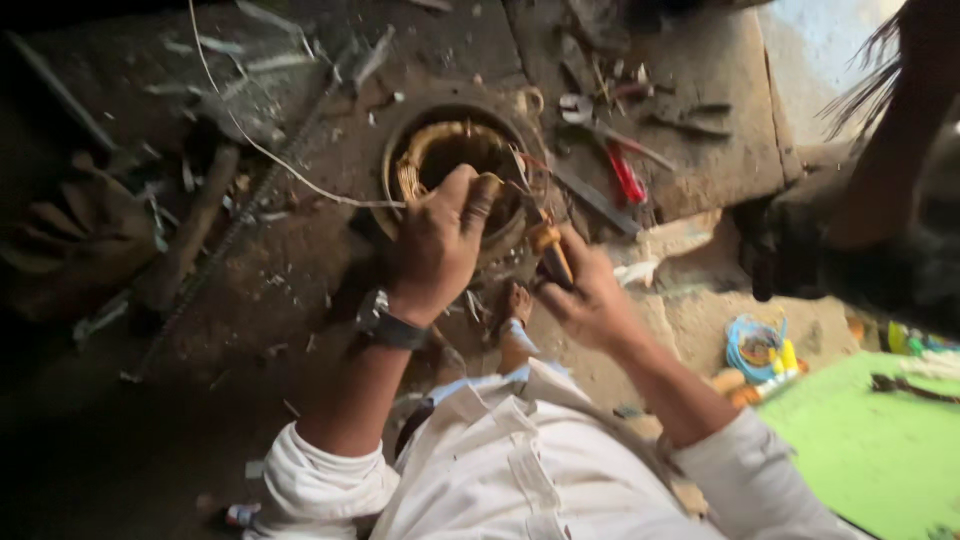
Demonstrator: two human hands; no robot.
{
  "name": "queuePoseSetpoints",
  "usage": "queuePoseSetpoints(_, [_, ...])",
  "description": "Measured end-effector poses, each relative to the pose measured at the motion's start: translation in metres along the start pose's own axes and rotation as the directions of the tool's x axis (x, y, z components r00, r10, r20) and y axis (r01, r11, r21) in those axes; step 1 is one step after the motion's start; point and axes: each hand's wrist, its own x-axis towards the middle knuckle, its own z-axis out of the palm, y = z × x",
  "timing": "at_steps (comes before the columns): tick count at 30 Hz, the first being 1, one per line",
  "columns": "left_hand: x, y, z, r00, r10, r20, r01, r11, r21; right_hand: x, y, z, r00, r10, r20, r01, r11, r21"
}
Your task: The person pulls old burnt copper windings out of an electric motor stator housing on a workbench, using pliers to grip and yank the wire coils loose by hand. They continue extracting bundles of copper wire and insulation from the housing throughout the clip.
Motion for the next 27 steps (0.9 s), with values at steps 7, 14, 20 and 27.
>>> queuePoseSetpoints(7, [0.023, 0.015, 0.005, 0.989, -0.076, 0.128, 0.05, 0.98, 0.193, 0.012, 0.031, -0.012, 0.991, -0.025, 0.132, -0.025, 0.93, 0.366])
queuePoseSetpoints(14, [0.018, 0.008, -0.038, 0.994, 0.009, 0.105, 0.013, 0.979, -0.202, 0.027, 0.043, -0.061, 0.808, 0.383, 0.448, -0.438, 0.898, 0.022])
queuePoseSetpoints(20, [0.006, -0.016, -0.021, 0.99, -0.135, -0.048, 0.126, 0.979, -0.16, 0.03, 0.039, -0.096, 0.668, 0.304, 0.68, -0.557, 0.81, 0.185])
queuePoseSetpoints(27, [-0.003, -0.032, -0.021, 0.999, -0.043, -0.032, 0.032, 0.957, -0.287, 0.049, 0.023, -0.101, 0.555, 0.216, 0.803, -0.699, 0.645, 0.309])
